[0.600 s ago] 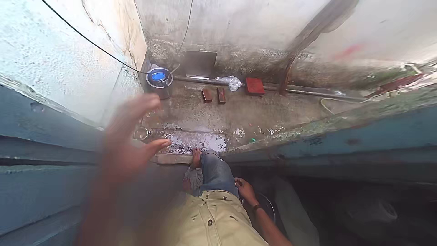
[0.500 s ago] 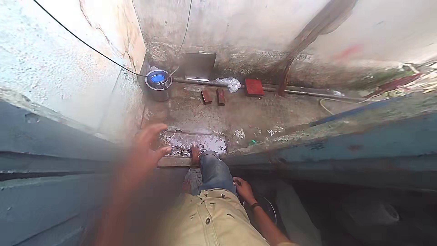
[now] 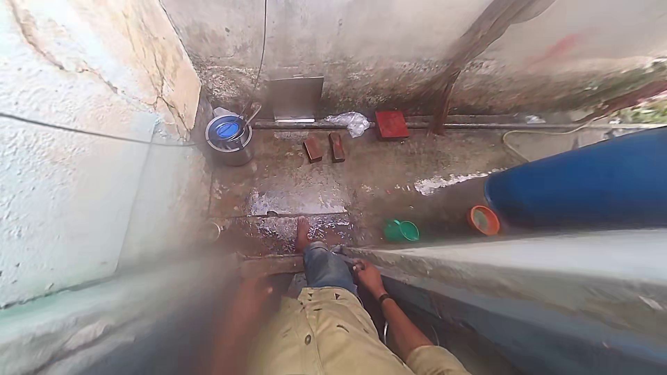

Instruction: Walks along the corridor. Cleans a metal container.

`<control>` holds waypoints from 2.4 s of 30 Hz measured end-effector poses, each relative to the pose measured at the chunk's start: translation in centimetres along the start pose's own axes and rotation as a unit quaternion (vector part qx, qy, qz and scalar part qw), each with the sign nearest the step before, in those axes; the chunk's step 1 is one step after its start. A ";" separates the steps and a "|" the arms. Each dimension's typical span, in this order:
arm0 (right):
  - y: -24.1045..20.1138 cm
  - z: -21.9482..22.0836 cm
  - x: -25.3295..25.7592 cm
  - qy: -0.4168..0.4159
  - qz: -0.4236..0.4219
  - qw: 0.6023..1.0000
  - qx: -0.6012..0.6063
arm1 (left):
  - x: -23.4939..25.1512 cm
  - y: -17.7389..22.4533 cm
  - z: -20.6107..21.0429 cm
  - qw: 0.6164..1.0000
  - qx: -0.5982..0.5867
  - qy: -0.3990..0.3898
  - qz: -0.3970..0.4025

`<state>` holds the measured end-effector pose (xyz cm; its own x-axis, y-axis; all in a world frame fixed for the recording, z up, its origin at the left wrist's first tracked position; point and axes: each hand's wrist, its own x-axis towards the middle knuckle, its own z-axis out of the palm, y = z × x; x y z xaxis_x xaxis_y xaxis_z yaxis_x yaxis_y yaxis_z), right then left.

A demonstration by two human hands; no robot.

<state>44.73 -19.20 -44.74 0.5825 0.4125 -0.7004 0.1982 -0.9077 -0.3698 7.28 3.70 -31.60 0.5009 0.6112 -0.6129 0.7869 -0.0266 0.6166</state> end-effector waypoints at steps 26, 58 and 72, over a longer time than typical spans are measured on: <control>-21.2 -12.0 18.6 0.068 0.121 0.983 0.116 | 39.0 20.7 -23.5 0.971 0.173 -0.109 0.126; -25.7 -27.7 40.5 0.063 0.164 0.969 0.175 | 61.8 35.6 -19.9 0.960 0.183 -0.210 0.036; -22.3 -26.0 75.8 -0.101 0.179 0.979 0.002 | 87.8 33.6 4.5 0.980 0.064 -0.118 -0.150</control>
<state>105.00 30.38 -73.70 0.4462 0.0748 -0.8918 0.0058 -0.9967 -0.0807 79.30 52.86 -66.93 0.2979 0.4080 -0.8630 0.9424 0.0182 0.3340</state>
